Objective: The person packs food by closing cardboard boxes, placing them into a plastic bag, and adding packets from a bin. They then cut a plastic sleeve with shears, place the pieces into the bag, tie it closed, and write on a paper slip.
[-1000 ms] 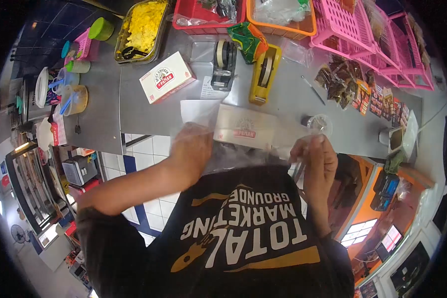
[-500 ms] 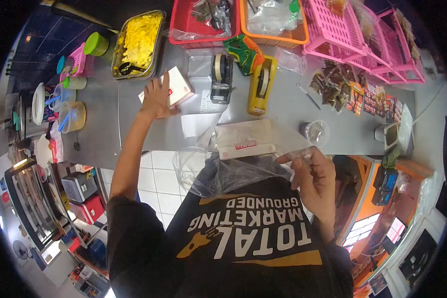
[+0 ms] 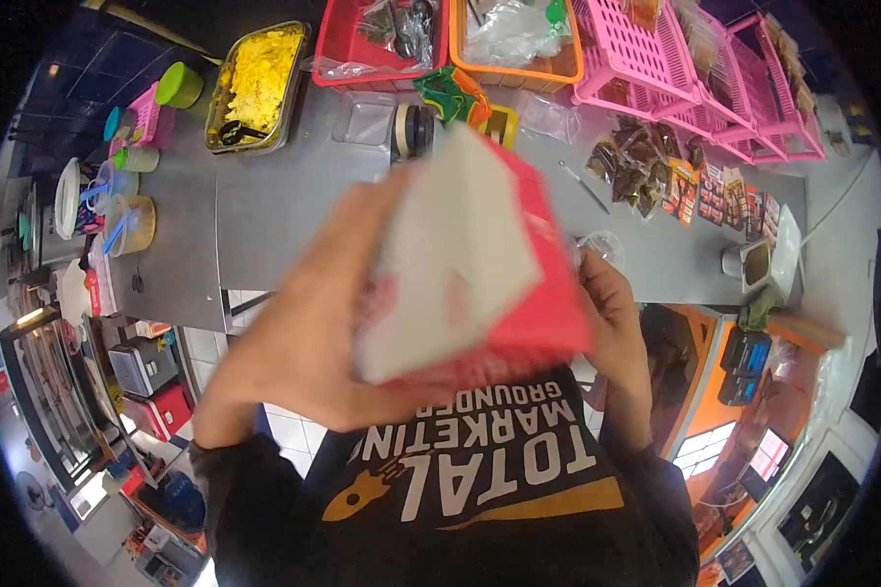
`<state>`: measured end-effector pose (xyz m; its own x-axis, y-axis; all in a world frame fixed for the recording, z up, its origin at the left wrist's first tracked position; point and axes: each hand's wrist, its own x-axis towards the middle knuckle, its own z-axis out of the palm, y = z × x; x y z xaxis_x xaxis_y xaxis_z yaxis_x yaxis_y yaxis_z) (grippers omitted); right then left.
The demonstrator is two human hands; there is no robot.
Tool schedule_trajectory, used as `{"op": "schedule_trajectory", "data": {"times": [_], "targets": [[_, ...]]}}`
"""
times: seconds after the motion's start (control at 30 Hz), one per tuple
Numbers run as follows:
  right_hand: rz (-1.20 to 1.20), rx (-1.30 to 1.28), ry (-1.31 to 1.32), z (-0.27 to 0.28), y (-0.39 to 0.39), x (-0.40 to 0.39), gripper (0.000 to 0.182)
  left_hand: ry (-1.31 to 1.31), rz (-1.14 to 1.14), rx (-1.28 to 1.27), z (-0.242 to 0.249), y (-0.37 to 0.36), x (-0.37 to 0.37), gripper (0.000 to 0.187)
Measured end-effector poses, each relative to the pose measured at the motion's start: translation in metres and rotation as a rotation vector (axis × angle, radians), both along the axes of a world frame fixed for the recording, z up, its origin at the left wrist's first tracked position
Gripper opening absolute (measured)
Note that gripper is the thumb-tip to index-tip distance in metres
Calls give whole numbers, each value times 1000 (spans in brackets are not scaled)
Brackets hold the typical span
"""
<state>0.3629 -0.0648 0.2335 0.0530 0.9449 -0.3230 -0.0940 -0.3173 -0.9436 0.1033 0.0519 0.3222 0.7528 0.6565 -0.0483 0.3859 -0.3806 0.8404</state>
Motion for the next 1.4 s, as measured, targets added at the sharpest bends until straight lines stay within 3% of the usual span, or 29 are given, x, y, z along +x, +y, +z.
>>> {"op": "schedule_trajectory", "data": {"times": [0.07,0.13,0.23,0.33,0.43,0.53,0.67,0.8,0.87,0.9,1.0,1.03,1.07,1.1,1.17,1.2,1.33,1.4], "targets": [[-60,40,28,-9,-1,5,15,-174,-26,-64,-25,-19,29,118],[-204,13,105,-13,1,7,16,-98,112,9,-53,-34,57,115],[-256,6,100,-44,3,29,18,102,146,412,-108,-39,63,117],[-292,2,50,-57,12,31,21,440,-102,563,-126,-43,50,119],[-183,44,69,-52,17,23,21,564,-84,308,-139,-55,55,122],[-147,89,69,-47,18,12,21,597,-186,403,-147,-54,69,124],[-234,90,141,-52,40,16,23,539,-135,388,-152,-50,74,124],[267,14,-451,-8,52,31,22,677,-201,743,-202,-48,70,110],[530,7,-706,7,73,46,20,587,-234,534,-198,-39,65,99],[511,96,-870,-2,90,55,18,523,-236,422,-187,-30,59,97],[2,205,-1122,-24,199,77,19,309,-270,144,-134,28,47,77],[-103,417,-1089,-42,239,87,22,247,-255,49,-116,55,50,73],[-56,474,-1142,-64,276,102,24,186,-242,-49,-109,80,55,70],[-8,534,-1192,-84,307,115,27,-64,-52,282,-125,104,64,49],[20,490,-1326,-113,346,124,30,-27,149,95,-135,165,96,41],[36,468,-1394,-119,358,126,32,-63,221,138,-161,196,109,38],[-51,366,-1377,-133,375,129,20,-357,395,157,-233,265,164,34],[-110,286,-1159,-138,373,133,18,-365,458,125,-251,281,188,38]]}}
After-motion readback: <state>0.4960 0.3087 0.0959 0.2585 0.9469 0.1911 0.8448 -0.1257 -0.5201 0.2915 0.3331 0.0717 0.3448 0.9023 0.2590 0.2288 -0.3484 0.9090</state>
